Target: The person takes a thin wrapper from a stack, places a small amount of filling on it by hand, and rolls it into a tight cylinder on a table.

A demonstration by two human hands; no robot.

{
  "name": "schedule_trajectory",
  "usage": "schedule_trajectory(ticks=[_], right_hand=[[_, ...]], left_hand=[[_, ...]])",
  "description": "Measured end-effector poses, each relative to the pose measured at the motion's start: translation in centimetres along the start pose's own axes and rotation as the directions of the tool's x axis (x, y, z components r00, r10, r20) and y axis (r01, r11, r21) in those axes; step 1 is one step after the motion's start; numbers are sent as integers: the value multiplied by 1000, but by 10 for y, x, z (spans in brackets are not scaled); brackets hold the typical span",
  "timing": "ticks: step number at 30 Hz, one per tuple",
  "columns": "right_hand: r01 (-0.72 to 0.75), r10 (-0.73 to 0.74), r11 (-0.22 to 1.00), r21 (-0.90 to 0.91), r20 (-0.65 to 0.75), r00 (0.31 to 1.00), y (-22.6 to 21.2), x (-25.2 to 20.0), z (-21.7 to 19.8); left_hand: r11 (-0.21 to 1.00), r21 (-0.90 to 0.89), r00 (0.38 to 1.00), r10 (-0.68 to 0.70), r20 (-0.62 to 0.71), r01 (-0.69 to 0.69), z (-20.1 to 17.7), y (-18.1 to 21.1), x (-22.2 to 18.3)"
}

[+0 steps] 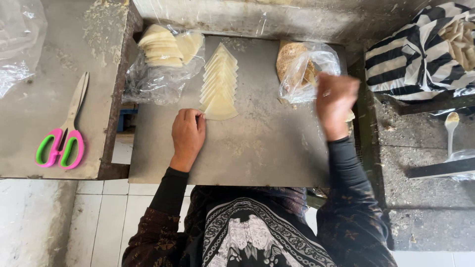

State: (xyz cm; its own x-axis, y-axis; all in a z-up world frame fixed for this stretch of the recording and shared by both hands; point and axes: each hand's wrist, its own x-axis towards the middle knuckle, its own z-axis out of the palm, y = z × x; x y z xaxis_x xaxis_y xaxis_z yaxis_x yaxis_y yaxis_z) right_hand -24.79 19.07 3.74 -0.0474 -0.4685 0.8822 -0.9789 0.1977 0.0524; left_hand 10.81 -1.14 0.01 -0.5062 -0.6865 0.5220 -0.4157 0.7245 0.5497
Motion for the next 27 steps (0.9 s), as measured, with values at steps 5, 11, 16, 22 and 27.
schedule_trajectory(ticks=[5,11,16,22,27], right_hand=[[-96,4,954,285,307,952,-113,13,3],[-279,141,900,335,382,913,-119,22,0],[-416,309,847,331,332,892,-88,8,6],[-436,388,868,237,224,894,-38,2,8],[-486,449,871,70,286,846,-8,-12,-13]], left_hand=[[958,-243,988,-133,82,150,6,4,9],[896,-423,989,-102,106,138,21,19,42],[862,-504,997,-34,67,63,46,46,85],[604,-790,993,-27,113,106,69,92,115],[683,-707,976,-38,216,183,83,75,95]])
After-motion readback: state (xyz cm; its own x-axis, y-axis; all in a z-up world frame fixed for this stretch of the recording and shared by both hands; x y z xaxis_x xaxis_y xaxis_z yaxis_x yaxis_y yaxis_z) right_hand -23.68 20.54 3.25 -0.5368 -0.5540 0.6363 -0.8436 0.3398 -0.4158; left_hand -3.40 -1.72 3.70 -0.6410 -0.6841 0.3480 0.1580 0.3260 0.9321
